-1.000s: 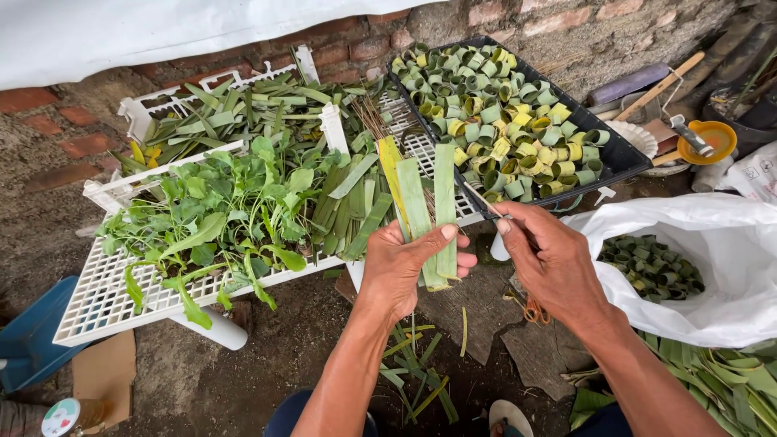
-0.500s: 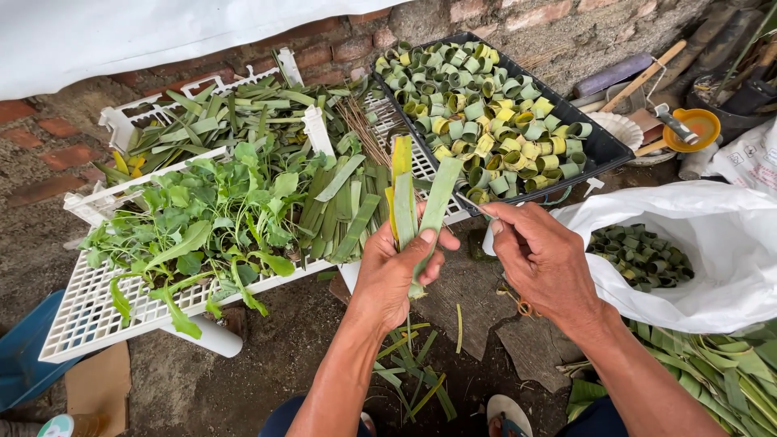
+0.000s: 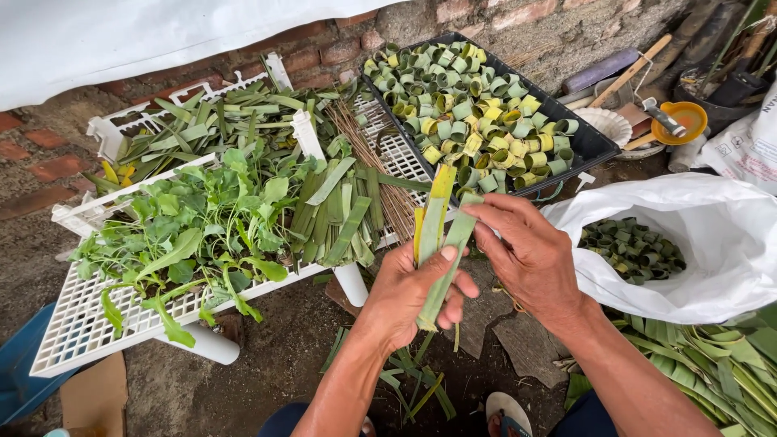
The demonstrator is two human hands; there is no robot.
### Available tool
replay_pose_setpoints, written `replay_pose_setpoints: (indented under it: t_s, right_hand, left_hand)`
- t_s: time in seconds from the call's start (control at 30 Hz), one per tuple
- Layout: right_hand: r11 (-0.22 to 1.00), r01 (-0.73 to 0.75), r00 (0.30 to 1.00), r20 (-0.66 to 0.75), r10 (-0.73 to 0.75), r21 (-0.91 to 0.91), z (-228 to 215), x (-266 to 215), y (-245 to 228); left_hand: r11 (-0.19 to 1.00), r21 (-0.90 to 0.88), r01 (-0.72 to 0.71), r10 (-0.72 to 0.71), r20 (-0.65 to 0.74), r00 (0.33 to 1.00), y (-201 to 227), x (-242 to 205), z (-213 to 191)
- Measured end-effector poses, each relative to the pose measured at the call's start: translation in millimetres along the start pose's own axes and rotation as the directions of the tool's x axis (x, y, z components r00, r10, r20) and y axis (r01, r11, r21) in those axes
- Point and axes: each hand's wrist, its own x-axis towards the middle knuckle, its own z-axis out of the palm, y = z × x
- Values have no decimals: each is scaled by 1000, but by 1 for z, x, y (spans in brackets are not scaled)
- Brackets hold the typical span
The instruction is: The person constructs small containers by folding green leaf strips and securing them with thin wooden splints, then uses a pair of scissors to trim the excess splint material.
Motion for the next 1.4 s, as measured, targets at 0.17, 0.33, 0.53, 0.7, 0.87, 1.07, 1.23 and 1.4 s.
replay_pose_setpoints:
  t_s: [0.17,0.33,0.53,0.7,0.87,1.07,1.23,1.4]
  right_hand:
    - [999,-17,1000,-25,18,29,-4,1,6]
    - [1000,-11,998,-62,12,18,-2,-4,9]
    - [1000,-3,999,-50,4,30,0,-2,6]
    - [999,14,999,-48,-12,52,0,4,4]
    - [983,-127,992,14,126,130,0,8,-2]
    - [297,-552,762,326,559,779,-11,19,4]
    - [-135,-338,724,349,595,931,-18,25,26]
    - [-208,-163,707,261,657,964,-21,23,54]
  left_hand:
    - [999,25,-44,47,-154,987,5,6,2]
    - [980,147,-132,172,-310,935,7,7,-15]
    - [981,195,3,61,-321,945,-1,14,-24]
    - [966,207,152,-116,-179,977,-2,7,-17]
    - [970,237,51,-1,-207,978,-8,11,-29]
    - [888,460,4,203,-400,894,25,10,-47]
    - [925,370,91,51,-358,932,22,3,-29]
    - [963,210,168,-172,1,985,-14,10,-22]
